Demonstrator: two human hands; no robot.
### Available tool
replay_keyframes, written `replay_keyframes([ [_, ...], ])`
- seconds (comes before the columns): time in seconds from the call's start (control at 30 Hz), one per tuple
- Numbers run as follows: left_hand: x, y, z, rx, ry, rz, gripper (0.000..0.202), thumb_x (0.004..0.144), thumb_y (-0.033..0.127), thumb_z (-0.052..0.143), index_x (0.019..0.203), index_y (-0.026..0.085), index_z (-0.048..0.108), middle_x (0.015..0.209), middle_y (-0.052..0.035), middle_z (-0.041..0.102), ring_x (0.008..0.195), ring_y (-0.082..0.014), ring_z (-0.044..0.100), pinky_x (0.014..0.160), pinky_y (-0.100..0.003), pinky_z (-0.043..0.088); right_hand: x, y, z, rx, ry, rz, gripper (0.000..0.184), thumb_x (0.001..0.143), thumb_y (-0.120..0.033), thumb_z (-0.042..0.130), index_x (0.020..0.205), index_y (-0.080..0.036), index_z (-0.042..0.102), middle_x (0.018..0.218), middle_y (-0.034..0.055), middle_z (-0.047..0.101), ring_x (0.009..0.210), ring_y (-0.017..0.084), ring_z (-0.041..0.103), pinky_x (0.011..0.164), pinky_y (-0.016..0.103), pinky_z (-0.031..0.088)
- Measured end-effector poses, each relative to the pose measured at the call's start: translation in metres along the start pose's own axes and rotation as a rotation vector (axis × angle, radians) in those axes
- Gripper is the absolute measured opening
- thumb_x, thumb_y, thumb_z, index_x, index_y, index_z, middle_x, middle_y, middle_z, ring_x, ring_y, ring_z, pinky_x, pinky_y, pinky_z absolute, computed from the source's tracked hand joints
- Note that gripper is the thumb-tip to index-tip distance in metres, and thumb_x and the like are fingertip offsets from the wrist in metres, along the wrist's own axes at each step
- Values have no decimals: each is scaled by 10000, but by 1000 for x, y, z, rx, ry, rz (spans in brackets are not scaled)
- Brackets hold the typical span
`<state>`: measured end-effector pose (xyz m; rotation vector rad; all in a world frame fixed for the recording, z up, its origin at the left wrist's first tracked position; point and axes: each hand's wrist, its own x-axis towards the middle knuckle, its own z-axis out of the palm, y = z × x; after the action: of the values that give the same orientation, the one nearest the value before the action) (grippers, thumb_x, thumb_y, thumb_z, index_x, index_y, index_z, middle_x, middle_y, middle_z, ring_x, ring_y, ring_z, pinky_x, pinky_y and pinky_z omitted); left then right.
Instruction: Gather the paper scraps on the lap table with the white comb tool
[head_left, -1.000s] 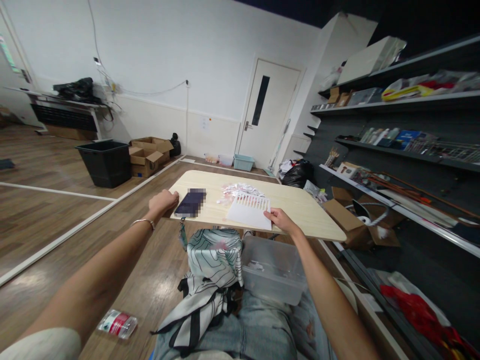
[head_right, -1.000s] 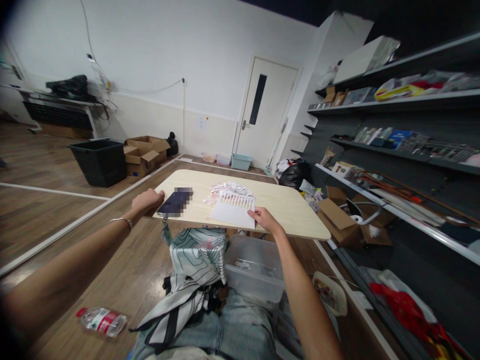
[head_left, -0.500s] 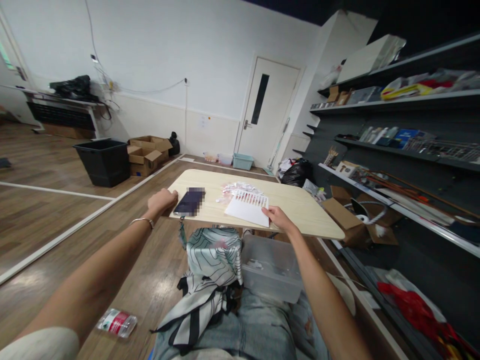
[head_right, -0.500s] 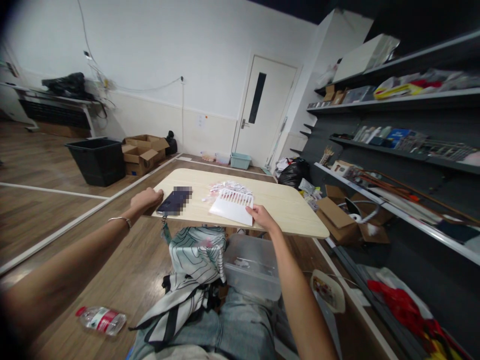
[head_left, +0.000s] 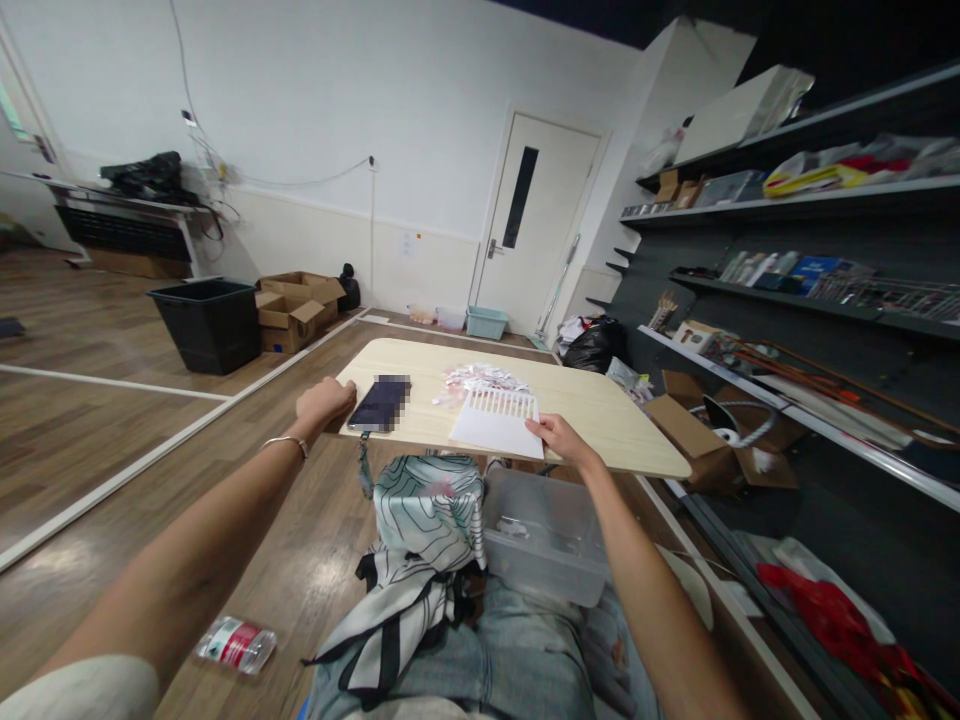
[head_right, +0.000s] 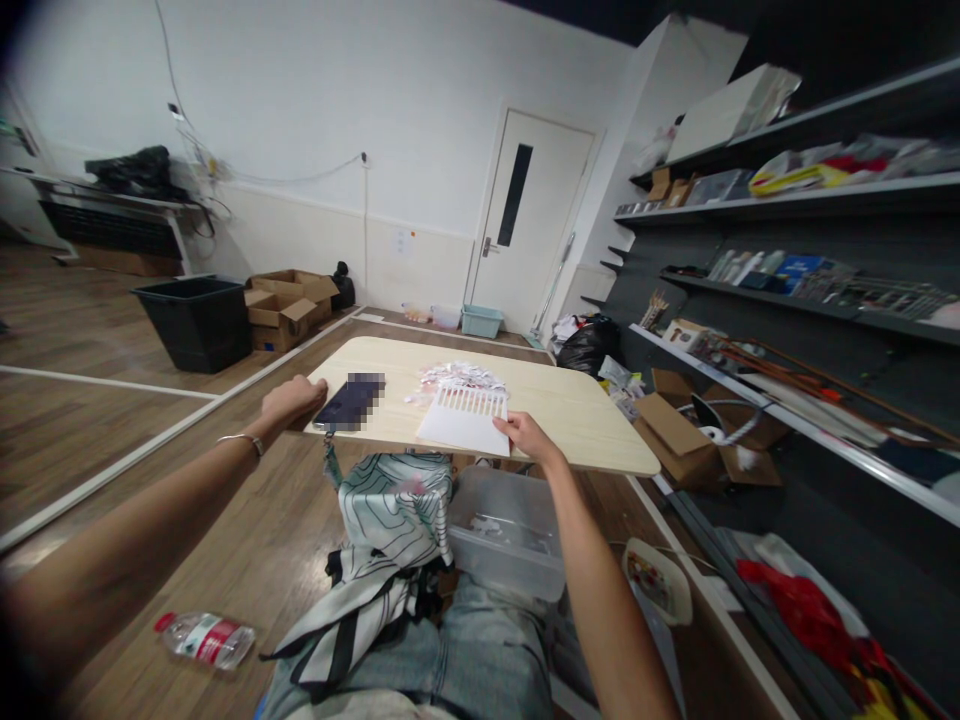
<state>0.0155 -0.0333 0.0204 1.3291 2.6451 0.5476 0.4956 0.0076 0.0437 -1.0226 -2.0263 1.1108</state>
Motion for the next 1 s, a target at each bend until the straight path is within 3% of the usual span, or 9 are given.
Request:
replay_keyframes([
  [1.0,-2,1,-2,-9,-11,-5,702,916,539,354,1250,29,703,1203,-318,717,1100,-440,700,849,-469,530,-5,-3,0,40,-13,4,568,690,-727,756,724,-166,681,655,5,633,624,151,478,594,270,381],
])
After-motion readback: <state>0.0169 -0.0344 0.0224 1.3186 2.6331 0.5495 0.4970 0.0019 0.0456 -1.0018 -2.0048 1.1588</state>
